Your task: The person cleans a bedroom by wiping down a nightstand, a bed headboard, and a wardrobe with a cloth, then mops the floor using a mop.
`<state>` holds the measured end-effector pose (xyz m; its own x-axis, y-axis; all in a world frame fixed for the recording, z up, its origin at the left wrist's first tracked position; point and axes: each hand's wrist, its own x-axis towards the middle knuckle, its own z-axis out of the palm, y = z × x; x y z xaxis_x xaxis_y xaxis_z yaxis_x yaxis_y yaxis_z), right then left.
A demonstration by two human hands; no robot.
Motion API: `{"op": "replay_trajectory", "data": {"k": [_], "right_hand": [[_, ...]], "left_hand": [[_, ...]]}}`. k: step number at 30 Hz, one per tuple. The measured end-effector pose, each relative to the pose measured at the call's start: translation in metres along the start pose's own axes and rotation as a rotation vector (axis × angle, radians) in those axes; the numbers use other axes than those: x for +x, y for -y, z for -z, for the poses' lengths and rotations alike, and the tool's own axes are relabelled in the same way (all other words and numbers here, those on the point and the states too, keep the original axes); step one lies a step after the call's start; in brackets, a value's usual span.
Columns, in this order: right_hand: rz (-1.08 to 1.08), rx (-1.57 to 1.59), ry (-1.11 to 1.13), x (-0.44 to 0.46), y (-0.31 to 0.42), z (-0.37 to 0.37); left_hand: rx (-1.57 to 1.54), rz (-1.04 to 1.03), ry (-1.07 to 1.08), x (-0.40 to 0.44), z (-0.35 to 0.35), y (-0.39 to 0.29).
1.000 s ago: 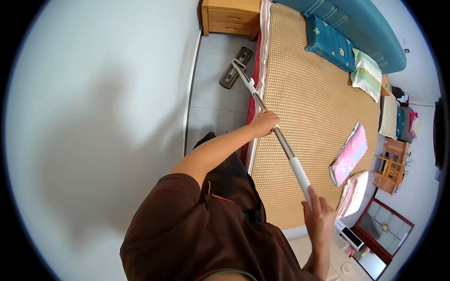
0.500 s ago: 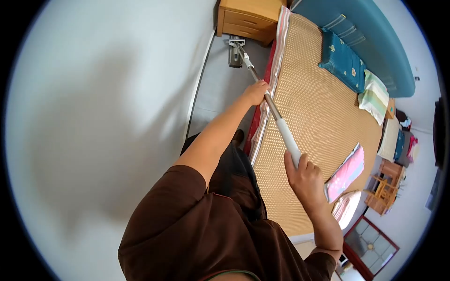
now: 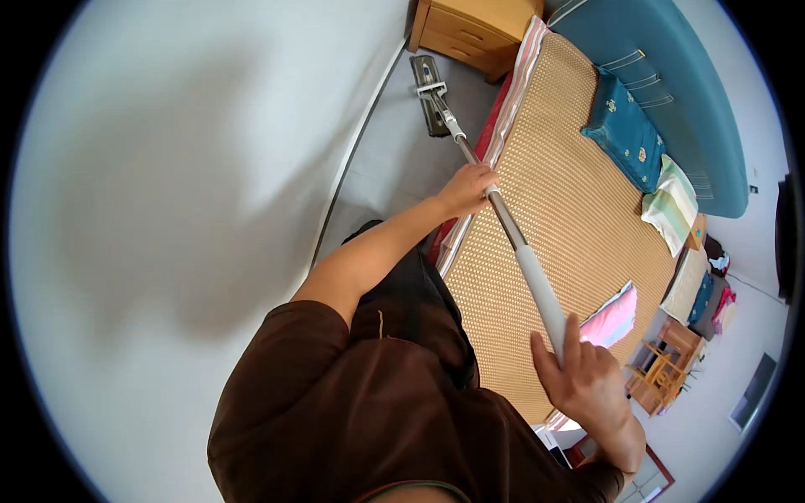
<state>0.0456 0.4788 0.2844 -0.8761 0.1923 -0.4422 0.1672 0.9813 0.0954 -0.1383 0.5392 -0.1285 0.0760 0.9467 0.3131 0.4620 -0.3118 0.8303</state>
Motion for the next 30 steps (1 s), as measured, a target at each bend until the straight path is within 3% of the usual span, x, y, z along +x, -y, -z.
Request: {"op": "replay_trajectory", "data": {"k": [2,6,12,18,22,24,27,30], "right_hand": [[0.038,0.065,-0.017,-0.008,-0.016,0.022],[0.008,0.146,-0.142,-0.031,-0.037,0.054],[0.051,0.098,-0.254,-0.061,-0.072,0.084],[0.115,0.32,-0.305,-0.057,-0.097,0.081],[0.051,0.574,-0.345,-0.061,-0.092,0.041],[-0.067,0.679,-0.22,-0.069,-0.082,0.042],[-0.123,0.393,-0.152,-0.069,-0.08,0.063],[-0.348,0.535,-0.282,-0.069,-0.097,0.045]], "left_hand": [[-0.093,0.064,0.01,-0.002,0.007,-0.028],[-0.105,-0.02,-0.151,-0.014,0.002,-0.065],[-0.158,0.061,-0.067,-0.037,0.016,-0.12],[-0.203,0.22,0.137,-0.072,0.021,-0.136],[-0.268,0.262,0.248,-0.101,0.018,-0.133],[-0.288,0.261,0.275,-0.112,0.02,-0.132],[-0.379,0.316,0.298,-0.113,0.029,-0.127],[-0.394,0.29,0.196,-0.116,0.028,-0.098]]}}
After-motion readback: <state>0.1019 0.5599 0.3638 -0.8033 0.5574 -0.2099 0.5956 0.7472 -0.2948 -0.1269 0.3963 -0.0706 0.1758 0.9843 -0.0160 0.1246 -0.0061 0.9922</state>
